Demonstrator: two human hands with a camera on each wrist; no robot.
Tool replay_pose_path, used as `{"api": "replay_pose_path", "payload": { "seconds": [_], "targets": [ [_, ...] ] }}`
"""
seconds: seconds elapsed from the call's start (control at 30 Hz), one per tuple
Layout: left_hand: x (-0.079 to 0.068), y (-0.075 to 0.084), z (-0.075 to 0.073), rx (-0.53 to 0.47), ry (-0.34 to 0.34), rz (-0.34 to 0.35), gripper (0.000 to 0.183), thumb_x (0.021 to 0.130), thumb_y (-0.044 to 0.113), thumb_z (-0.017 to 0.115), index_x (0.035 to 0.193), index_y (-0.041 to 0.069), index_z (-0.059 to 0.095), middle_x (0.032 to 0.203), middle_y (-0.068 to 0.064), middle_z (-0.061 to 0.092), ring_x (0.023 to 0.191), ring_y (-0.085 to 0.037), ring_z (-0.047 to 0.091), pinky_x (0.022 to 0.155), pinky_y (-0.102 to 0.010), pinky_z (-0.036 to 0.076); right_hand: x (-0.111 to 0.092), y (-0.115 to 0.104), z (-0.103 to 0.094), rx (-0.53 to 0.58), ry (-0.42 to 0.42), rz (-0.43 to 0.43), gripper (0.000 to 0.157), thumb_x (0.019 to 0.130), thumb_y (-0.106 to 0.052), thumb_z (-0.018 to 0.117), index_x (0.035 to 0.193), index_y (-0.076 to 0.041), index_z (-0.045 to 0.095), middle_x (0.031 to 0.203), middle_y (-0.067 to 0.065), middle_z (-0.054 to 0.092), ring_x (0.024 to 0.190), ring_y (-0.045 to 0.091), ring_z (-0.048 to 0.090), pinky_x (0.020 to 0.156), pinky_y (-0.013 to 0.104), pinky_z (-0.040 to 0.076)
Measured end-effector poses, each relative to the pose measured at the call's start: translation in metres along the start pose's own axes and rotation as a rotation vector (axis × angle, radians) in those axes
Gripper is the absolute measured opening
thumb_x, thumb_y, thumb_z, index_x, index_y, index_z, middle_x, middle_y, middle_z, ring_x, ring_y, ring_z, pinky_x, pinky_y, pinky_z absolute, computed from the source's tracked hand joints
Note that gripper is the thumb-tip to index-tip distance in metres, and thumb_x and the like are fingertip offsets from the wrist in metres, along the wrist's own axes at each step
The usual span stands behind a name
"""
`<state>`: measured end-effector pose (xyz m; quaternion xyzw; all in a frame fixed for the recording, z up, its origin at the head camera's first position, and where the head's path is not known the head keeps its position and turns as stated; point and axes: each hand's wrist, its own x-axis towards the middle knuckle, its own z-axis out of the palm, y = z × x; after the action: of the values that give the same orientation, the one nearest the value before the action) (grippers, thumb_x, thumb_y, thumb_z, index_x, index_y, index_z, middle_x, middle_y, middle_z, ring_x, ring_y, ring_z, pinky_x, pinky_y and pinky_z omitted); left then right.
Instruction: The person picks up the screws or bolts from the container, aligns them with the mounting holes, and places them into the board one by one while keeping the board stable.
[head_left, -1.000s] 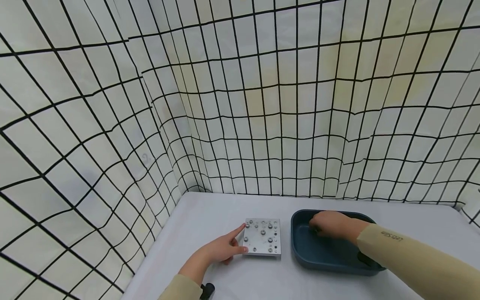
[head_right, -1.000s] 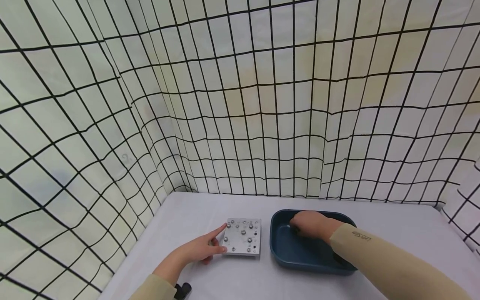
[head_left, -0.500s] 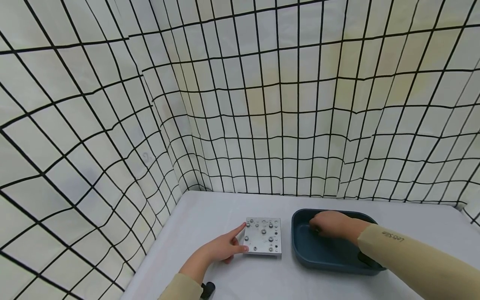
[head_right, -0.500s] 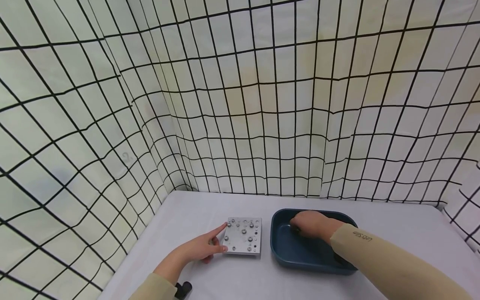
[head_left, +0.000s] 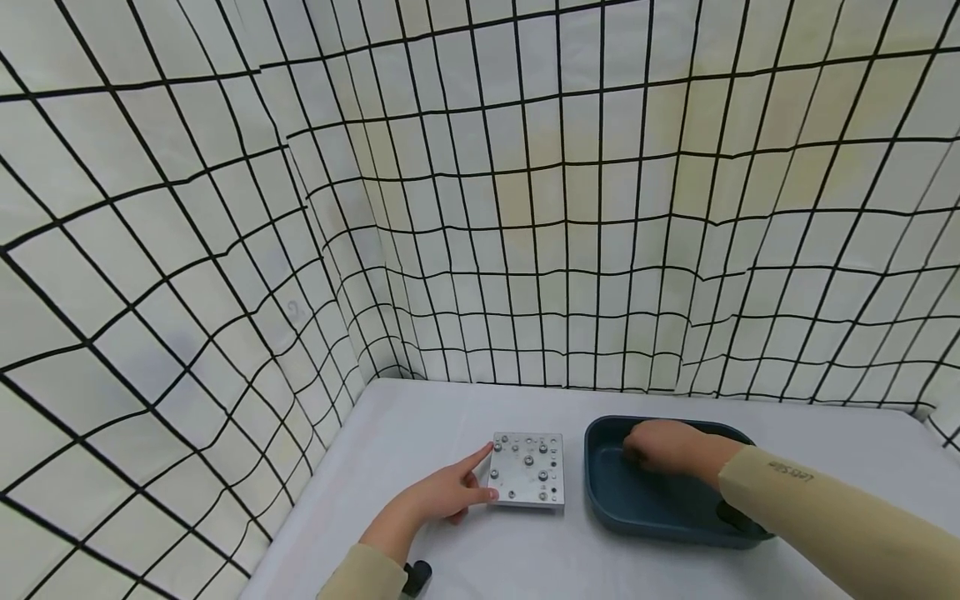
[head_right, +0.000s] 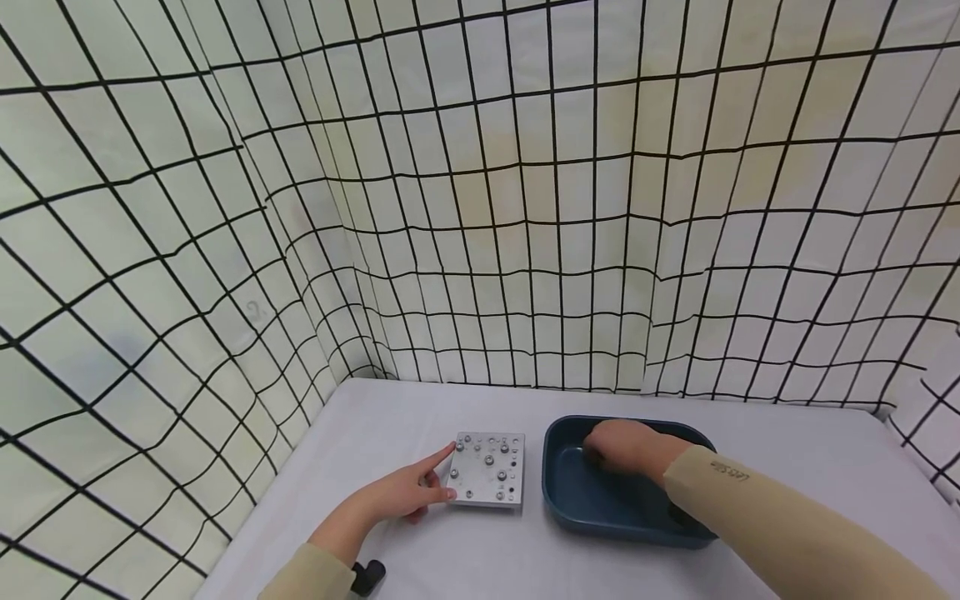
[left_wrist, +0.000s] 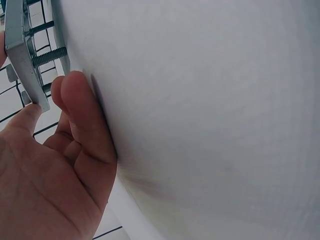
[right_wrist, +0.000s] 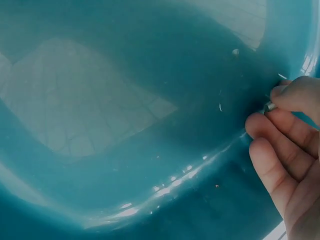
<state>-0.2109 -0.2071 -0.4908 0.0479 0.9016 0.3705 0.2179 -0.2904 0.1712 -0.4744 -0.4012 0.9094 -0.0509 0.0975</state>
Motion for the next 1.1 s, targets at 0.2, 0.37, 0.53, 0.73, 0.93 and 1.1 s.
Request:
{"api": "replay_pose_path", "payload": {
  "seconds": [0.2,0.37,0.53,0.73,0.93,1.1],
  "targets": [
    [-0.002,0.004,-0.002,-0.001,-0.003,0.0,0.085,0.086,0.045,0.075,0.157,0.03,0.03,0.09,-0.006,0.055,0.056,-0.018,0.05,0.055,-0.032,0.041,-0.006,-0.001,-0.01,0.032,-0.009,0.03,0.015,0.085,-0.003,0.071,0.095,-0.011,0.078,0.091,-0.003,0.064,0.084,0.014,0.064,0.076,0.035,0.053],
    [-0.002,0.005,-0.002,0.001,-0.006,-0.001,0.085,0.087,0.046,0.074,0.157,0.03,0.029,0.09,-0.006,0.055,0.056,-0.018,0.05,0.055,-0.032,0.041,-0.008,0.001,-0.017,0.04,0.01,0.013,0.013,0.086,-0.006,0.071,0.094,-0.014,0.077,0.091,-0.006,0.066,0.083,0.011,0.063,0.076,0.034,0.052],
    [-0.001,0.003,-0.002,0.004,-0.005,-0.002,0.085,0.087,0.047,0.073,0.157,0.03,0.029,0.089,-0.006,0.055,0.056,-0.017,0.05,0.055,-0.032,0.041,-0.012,0.002,-0.025,0.087,0.054,-0.017,0.011,0.088,-0.008,0.072,0.094,-0.016,0.076,0.09,-0.01,0.067,0.081,0.007,0.061,0.074,0.032,0.052],
    [-0.001,0.001,-0.002,0.009,-0.006,-0.006,0.085,0.087,0.048,0.073,0.158,0.031,0.028,0.089,-0.005,0.055,0.056,-0.017,0.05,0.056,-0.033,0.041,-0.014,0.002,-0.032,0.11,0.073,-0.016,0.013,0.088,-0.009,0.073,0.097,-0.015,0.078,0.092,-0.01,0.07,0.085,0.007,0.064,0.076,0.033,0.052],
    [-0.001,0.001,-0.002,0.001,-0.01,0.005,0.085,0.088,0.046,0.073,0.158,0.029,0.028,0.089,-0.005,0.055,0.056,-0.017,0.05,0.055,-0.032,0.041,-0.016,0.003,-0.035,0.114,0.095,-0.02,0.014,0.088,-0.008,0.072,0.101,-0.012,0.078,0.095,-0.008,0.071,0.087,0.008,0.065,0.076,0.032,0.053],
    [-0.001,0.002,-0.001,-0.004,-0.01,0.014,0.085,0.088,0.046,0.073,0.158,0.029,0.028,0.088,-0.005,0.055,0.056,-0.017,0.049,0.055,-0.032,0.041,-0.02,0.001,-0.039,0.126,0.11,-0.024,0.015,0.089,-0.01,0.072,0.103,-0.011,0.078,0.097,-0.007,0.072,0.089,0.008,0.066,0.077,0.031,0.053]
  ]
}}
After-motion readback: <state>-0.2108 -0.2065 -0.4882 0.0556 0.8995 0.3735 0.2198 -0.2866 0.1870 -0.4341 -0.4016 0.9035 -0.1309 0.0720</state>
